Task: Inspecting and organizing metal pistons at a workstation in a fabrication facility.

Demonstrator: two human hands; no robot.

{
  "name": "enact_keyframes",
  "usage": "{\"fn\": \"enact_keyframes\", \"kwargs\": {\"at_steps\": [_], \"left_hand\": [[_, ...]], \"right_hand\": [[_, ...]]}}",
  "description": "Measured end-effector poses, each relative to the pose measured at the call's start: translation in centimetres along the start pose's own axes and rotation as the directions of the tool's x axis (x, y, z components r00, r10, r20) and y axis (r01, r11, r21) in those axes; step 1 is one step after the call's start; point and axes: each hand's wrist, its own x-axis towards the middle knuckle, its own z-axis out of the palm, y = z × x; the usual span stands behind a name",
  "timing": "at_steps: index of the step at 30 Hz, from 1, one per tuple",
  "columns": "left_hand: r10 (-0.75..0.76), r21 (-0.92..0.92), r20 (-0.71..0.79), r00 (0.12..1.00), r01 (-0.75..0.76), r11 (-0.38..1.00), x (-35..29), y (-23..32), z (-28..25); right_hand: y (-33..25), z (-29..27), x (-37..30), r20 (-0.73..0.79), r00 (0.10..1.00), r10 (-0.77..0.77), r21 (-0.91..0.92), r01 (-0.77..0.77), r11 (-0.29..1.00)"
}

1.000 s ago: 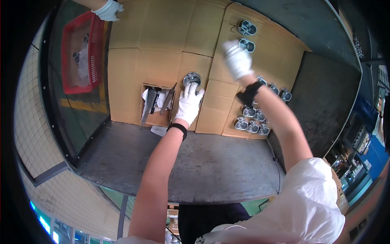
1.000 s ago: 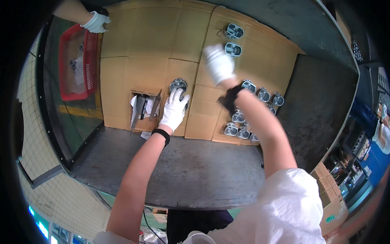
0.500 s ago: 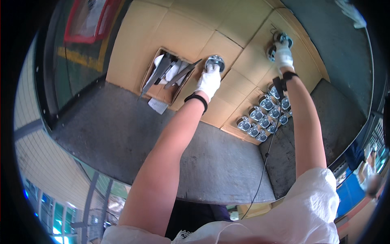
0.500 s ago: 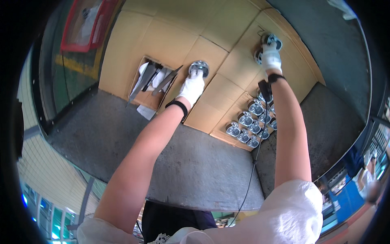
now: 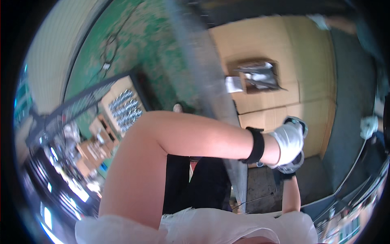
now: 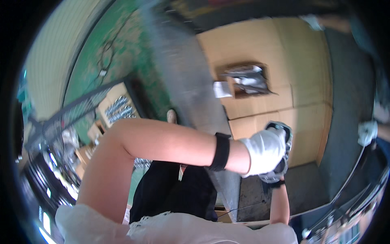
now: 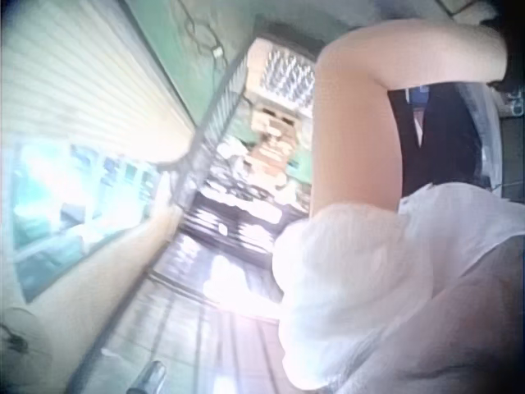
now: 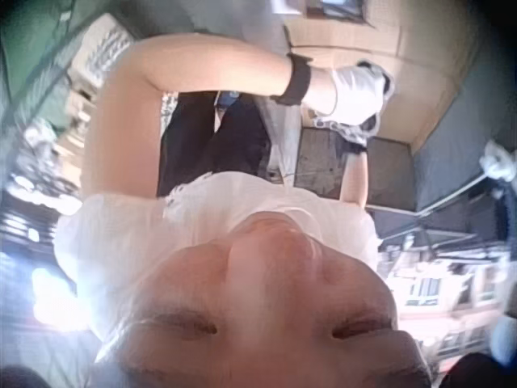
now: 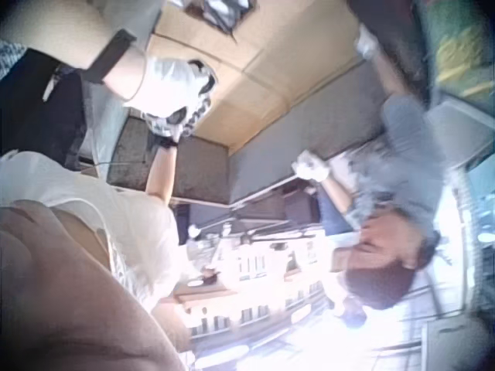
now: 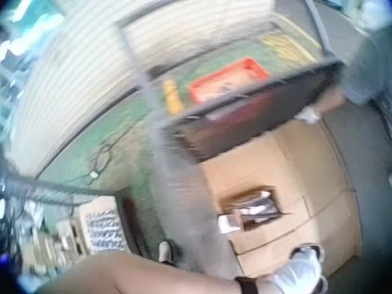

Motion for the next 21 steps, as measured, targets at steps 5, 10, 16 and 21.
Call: {"fn": "enact_keyframes", "kwargs": {"at_steps": [5, 10, 16, 21], "left_hand": [[-0.437, -0.702, -0.523, 0.732, -0.079, 0.708, -20.5, -1.9, -6.6], [-0.719, -0.73, -0.636, 0.28, 0.081, 0.678, -41.1, -4.6, -2.0], [-0.924, -0.743, -0.371, 0.095, 0.566, 0.357, -61.5, -13.1, 13.8], [-0.993, -0.541, -0.091, 0.082, 0.833, 0.118, -72.7, -20.9, 26.6]], "right_hand": [[-17.3, -11.5, 1.0, -0.157, 0.937, -0.312, -0.122, 0.295, 0.948], [-40.1, -13.9, -1.5, -0.163, 0.803, -0.574, -0.184, 0.547, 0.817], [-64.1, 3.4, -2.5, 0.406, 0.59, -0.698, 0.014, 0.759, 0.65], [-76.0, 29.4, 1.7, 0.702, 0.217, -0.678, -0.006, 0.954, 0.3]]}}
